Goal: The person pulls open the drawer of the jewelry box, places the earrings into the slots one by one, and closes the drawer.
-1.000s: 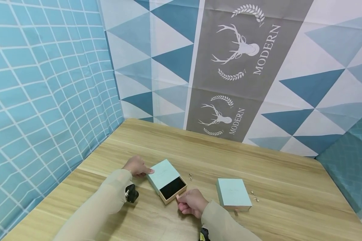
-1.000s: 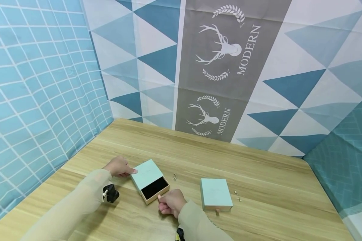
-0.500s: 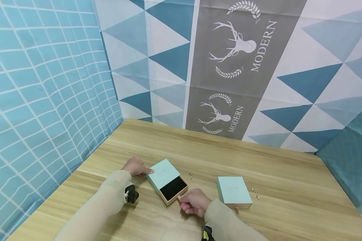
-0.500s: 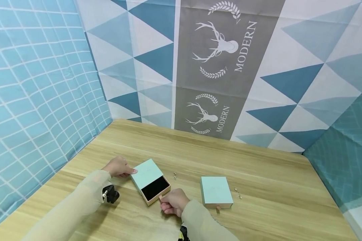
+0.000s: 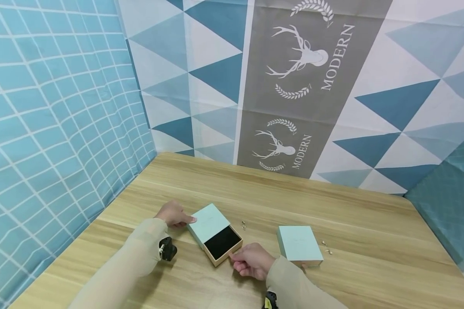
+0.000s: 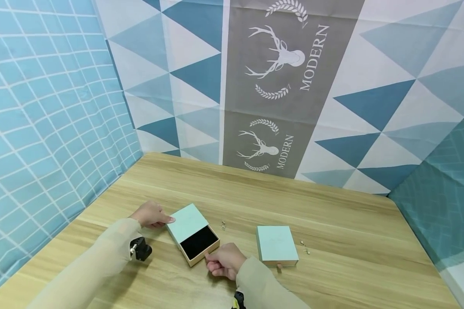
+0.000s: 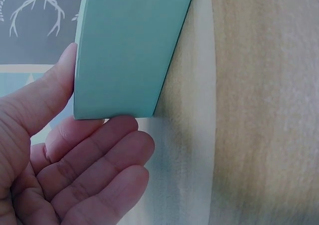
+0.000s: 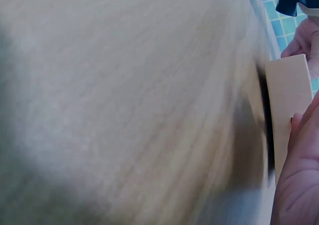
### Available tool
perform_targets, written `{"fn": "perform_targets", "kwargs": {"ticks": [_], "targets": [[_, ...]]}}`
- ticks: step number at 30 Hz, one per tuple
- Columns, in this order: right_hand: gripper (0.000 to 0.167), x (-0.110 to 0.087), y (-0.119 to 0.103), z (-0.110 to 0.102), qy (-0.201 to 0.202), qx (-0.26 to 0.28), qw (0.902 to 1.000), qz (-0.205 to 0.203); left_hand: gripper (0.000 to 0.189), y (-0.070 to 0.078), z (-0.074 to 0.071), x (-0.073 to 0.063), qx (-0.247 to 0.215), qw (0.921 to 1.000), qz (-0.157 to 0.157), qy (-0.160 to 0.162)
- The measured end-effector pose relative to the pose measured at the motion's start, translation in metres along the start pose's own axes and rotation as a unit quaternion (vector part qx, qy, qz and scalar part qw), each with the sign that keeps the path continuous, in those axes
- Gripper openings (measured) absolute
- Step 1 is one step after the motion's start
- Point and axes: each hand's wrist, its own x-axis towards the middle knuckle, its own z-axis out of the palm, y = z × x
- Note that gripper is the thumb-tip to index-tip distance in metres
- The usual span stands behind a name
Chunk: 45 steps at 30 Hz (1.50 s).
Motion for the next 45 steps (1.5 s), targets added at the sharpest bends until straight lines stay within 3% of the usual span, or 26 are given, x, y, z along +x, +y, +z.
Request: {"fn": "perform_targets", "kwargs": {"ticks": [19,36,45], "targets": [[0.009,-0.008,0.006,-0.005,-0.007,-0.006,0.9999,0.008,0.046,0.002,-0.001,-0.003,-0.005,1.0000,0.001,-0.004],[0.022,-0.011,0.007,-0.008,-0.015,-0.024,0.9996,0.005,0.040,0.001,-0.001,-0.001,-0.013,0.9998,-0.007,-0.012],[0.020,-0.013,0.009,-0.009,-0.013,-0.029,0.9995,-0.003,0.040,0.002,-0.001,-0.003,-0.001,0.9999,-0.004,-0.010]]}}
